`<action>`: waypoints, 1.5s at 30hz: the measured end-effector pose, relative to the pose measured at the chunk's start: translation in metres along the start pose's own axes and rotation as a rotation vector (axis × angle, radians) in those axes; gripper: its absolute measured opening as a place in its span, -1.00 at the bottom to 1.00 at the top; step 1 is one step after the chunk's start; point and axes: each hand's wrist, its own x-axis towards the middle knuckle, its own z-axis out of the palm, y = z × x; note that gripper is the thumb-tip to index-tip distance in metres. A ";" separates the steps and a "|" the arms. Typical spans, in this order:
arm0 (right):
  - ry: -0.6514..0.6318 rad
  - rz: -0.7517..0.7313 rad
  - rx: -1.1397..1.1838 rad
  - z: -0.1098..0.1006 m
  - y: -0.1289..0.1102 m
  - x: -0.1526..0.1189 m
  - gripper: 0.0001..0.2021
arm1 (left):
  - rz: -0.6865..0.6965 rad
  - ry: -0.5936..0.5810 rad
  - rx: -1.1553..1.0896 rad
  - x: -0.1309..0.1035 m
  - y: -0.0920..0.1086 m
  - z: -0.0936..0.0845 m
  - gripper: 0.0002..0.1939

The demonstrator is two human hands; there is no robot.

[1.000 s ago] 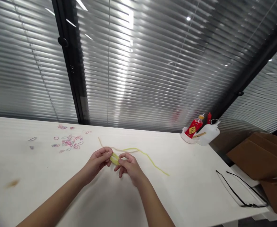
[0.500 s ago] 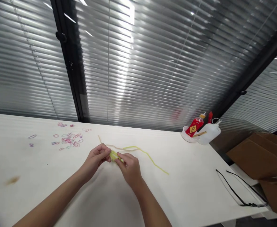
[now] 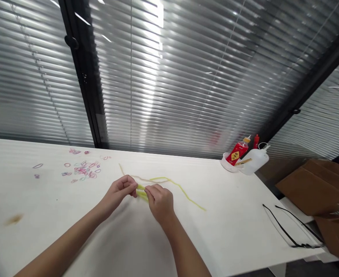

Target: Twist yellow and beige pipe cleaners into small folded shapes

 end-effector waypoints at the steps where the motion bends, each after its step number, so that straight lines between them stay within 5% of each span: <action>1: -0.009 -0.004 -0.028 -0.001 0.000 0.000 -0.74 | 0.073 0.003 0.153 0.000 -0.001 -0.001 -0.78; 4: -0.039 -0.014 -0.124 -0.005 -0.001 0.001 -0.74 | 0.295 0.003 0.520 0.000 -0.007 -0.006 -0.84; 7: -0.073 -0.019 -0.223 -0.006 -0.002 0.001 -0.73 | 0.409 -0.034 0.649 0.002 -0.017 -0.009 -0.86; 17: -0.106 0.002 -0.122 0.000 0.001 -0.002 -0.81 | 0.457 -0.155 1.265 0.003 -0.024 -0.012 -0.74; 29: -0.076 -0.153 -0.178 -0.006 0.012 0.003 -0.82 | 0.340 -0.103 1.110 0.003 -0.017 -0.015 -0.66; 45: -0.096 -0.186 -0.280 -0.009 0.010 0.004 -0.82 | 0.319 -0.200 1.028 0.003 -0.018 -0.009 -0.67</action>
